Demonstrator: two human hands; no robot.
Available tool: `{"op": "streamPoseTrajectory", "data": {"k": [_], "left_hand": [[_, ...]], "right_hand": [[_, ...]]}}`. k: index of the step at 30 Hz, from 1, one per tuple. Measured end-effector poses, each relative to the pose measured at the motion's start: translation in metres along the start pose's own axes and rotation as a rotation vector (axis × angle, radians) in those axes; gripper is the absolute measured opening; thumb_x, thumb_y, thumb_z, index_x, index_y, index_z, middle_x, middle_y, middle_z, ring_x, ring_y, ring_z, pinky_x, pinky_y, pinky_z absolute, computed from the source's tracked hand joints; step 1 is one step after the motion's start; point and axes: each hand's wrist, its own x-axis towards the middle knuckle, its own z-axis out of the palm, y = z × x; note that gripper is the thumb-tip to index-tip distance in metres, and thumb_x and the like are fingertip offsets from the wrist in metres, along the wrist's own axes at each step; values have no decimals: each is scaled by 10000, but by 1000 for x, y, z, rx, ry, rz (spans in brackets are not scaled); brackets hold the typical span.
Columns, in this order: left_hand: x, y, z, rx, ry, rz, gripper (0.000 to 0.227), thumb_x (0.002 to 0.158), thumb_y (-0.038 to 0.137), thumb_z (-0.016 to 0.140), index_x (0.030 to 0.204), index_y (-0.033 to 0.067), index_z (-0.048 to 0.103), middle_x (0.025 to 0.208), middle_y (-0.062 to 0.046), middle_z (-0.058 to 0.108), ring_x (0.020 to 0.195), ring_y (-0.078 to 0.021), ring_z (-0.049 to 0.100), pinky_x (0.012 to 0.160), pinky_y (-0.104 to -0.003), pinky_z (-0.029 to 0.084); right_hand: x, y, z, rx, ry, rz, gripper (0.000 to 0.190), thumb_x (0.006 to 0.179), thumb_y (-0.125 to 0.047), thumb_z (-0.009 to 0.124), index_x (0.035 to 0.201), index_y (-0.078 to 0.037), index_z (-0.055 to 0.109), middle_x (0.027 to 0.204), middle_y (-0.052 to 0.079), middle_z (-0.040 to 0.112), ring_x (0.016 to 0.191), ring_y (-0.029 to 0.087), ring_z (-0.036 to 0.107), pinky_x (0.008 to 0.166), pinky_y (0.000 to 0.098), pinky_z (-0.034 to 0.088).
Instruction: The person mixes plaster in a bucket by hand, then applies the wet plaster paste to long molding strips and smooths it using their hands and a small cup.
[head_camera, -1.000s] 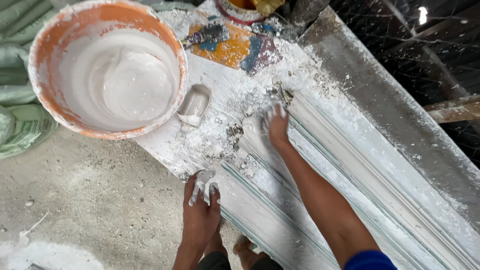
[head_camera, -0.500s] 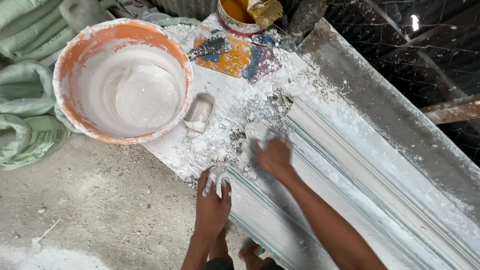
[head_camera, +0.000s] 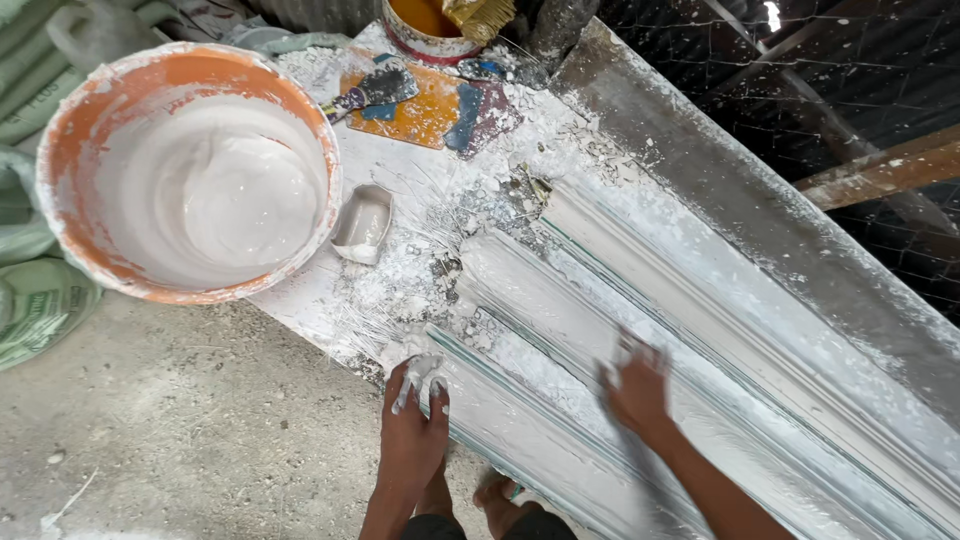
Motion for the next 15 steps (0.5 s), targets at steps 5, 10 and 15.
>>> {"op": "streamPoseTrajectory", "data": {"k": [5,10,15], "left_hand": [[-31,-38,8,42,-167,-183,436,970,133,574,1384,-4,570,1506,-155,456,1084,-295,692,811,-385,594],[-33,-20,-5,11,-92,-224,420,943,92,578,1359,35,565,1383,-141,532,1037,-301,670,749,-376,583],[-38,-6,-23,40,25,-208,356,931,107,616,1278,30,633,1275,-135,607,1062,-305,680,876,-392,555]], "right_hand": [[-17,81,13,-325,32,-405,811,994,-620,257,1552,-37,339,1693,178,242,1569,378,200,1215,713,121],[81,-80,-17,-346,140,-697,740,1059,-575,269,1653,-143,183,1729,152,110,1590,383,60,1217,657,127],[154,-236,-37,-316,201,-776,687,1076,-471,303,1644,-99,203,1717,185,106,1589,354,13,1257,594,19]]}}
